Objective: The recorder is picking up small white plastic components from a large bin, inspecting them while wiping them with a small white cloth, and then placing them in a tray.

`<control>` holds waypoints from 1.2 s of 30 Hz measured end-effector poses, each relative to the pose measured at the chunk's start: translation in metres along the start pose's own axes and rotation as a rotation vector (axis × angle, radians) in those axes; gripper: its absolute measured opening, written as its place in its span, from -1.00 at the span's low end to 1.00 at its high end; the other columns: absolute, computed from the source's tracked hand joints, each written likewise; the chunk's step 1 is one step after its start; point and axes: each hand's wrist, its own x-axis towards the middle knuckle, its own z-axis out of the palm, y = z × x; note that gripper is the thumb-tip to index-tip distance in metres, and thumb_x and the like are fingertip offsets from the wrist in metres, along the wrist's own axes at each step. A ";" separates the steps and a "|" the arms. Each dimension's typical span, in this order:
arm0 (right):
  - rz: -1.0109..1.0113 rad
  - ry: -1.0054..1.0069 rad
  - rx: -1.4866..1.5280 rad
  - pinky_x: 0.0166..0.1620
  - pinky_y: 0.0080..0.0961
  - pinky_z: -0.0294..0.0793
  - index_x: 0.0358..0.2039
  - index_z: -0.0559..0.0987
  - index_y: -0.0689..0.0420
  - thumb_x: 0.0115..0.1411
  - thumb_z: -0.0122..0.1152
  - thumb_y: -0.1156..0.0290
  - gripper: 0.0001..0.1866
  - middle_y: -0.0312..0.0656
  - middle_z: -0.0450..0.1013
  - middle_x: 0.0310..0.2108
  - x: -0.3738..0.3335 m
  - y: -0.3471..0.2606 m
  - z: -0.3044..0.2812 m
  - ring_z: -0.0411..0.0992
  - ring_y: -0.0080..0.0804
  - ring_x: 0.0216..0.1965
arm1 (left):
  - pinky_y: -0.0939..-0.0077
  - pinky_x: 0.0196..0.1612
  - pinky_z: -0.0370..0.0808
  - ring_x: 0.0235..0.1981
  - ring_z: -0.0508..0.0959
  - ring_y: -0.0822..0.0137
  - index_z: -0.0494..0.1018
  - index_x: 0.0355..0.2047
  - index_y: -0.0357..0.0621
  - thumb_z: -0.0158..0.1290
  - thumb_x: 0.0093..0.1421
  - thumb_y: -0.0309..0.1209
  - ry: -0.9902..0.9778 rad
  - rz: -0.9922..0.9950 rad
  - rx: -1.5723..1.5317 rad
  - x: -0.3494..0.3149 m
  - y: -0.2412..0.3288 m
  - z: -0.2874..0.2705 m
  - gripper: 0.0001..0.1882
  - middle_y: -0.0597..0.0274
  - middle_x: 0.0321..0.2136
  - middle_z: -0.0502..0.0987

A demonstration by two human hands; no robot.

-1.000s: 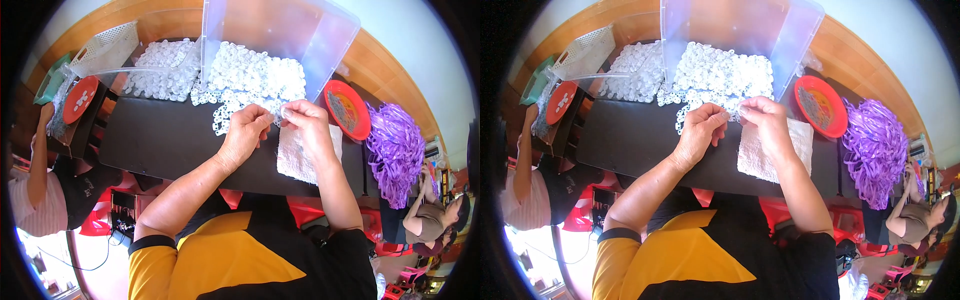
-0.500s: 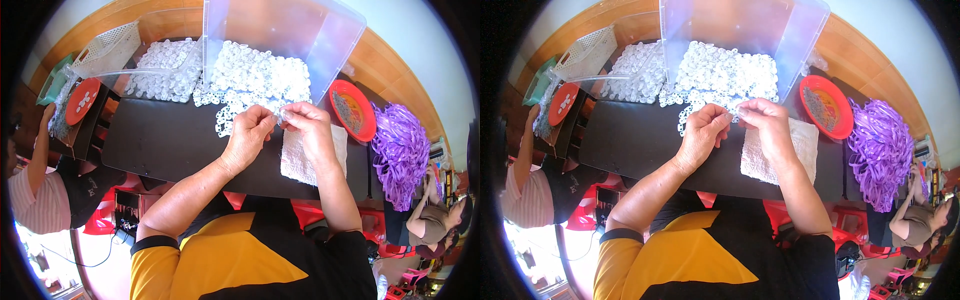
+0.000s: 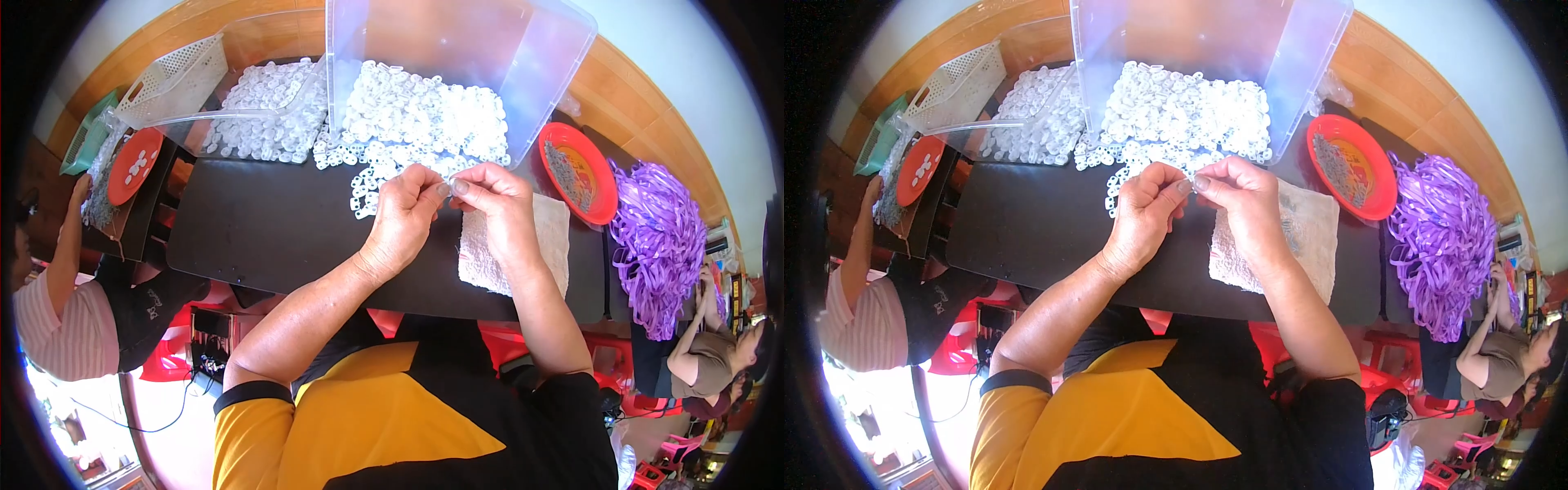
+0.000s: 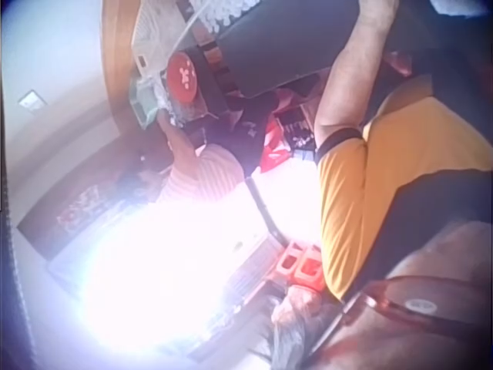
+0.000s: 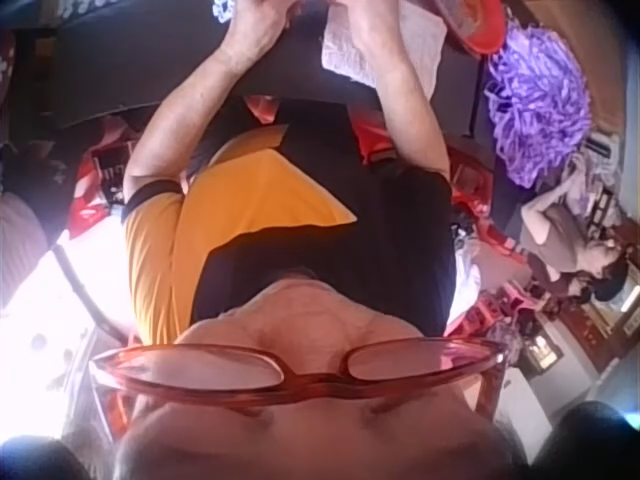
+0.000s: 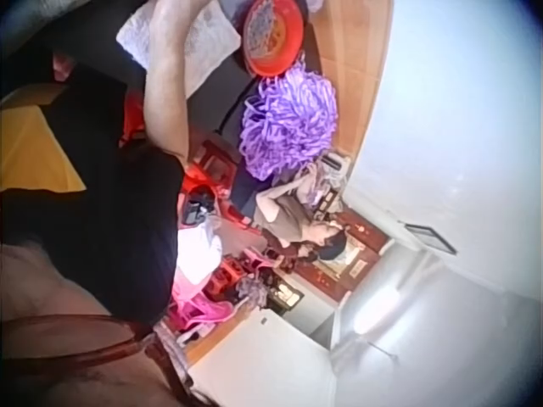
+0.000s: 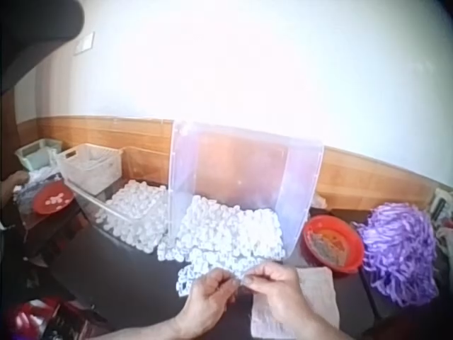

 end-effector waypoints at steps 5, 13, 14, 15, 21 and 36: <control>0.067 -0.008 0.052 -0.28 -0.61 0.43 -0.33 0.59 0.26 0.17 0.21 0.52 -0.91 -0.25 0.51 -0.43 0.001 -0.003 -0.003 0.46 -0.51 -0.43 | 0.60 -0.54 0.35 -0.60 0.39 0.52 0.43 -0.40 -0.28 0.04 0.23 -0.45 -0.011 -0.018 0.016 -0.001 0.005 0.000 -0.87 0.31 -0.62 0.44; 0.020 0.030 0.070 -0.30 -0.63 0.40 -0.32 0.59 0.27 0.17 0.21 0.52 -0.90 -0.24 0.51 -0.43 0.000 -0.001 -0.005 0.46 -0.51 -0.42 | 0.72 -0.58 0.36 -0.56 0.43 0.57 0.44 -0.33 -0.26 0.06 0.27 -0.41 -0.088 -0.152 -0.099 0.000 0.009 0.000 -0.86 0.34 -0.56 0.46; 0.020 0.030 0.071 -0.30 -0.63 0.40 -0.32 0.59 0.27 0.17 0.21 0.52 -0.90 -0.24 0.51 -0.43 0.000 -0.001 -0.004 0.46 -0.51 -0.42 | 0.72 -0.58 0.36 -0.56 0.43 0.57 0.44 -0.33 -0.26 0.06 0.27 -0.41 -0.087 -0.153 -0.099 0.000 0.009 0.000 -0.86 0.34 -0.56 0.46; 0.021 0.029 0.071 -0.30 -0.63 0.40 -0.32 0.59 0.27 0.17 0.21 0.52 -0.90 -0.24 0.51 -0.43 -0.001 -0.002 -0.003 0.46 -0.51 -0.42 | 0.72 -0.58 0.36 -0.56 0.43 0.57 0.44 -0.33 -0.26 0.06 0.27 -0.41 -0.085 -0.155 -0.095 0.001 0.008 -0.001 -0.86 0.34 -0.56 0.46; 0.011 0.012 0.069 -0.30 -0.62 0.40 -0.31 0.59 0.26 0.15 0.21 0.53 -0.90 -0.24 0.51 -0.44 -0.001 -0.001 -0.002 0.47 -0.50 -0.42 | 0.69 -0.57 0.36 -0.56 0.42 0.56 0.44 -0.33 -0.24 0.05 0.26 -0.42 -0.067 -0.085 -0.001 -0.001 0.004 -0.001 -0.88 0.35 -0.57 0.45; -0.029 0.058 0.024 -0.29 -0.64 0.37 -0.33 0.57 0.22 0.17 0.22 0.45 -0.89 -0.29 0.50 -0.44 -0.006 0.001 0.005 0.45 -0.55 -0.43 | 0.67 -0.57 0.36 -0.56 0.42 0.57 0.43 -0.35 -0.24 0.03 0.27 -0.43 -0.058 -0.047 0.049 -0.002 0.002 0.000 -0.88 0.34 -0.58 0.44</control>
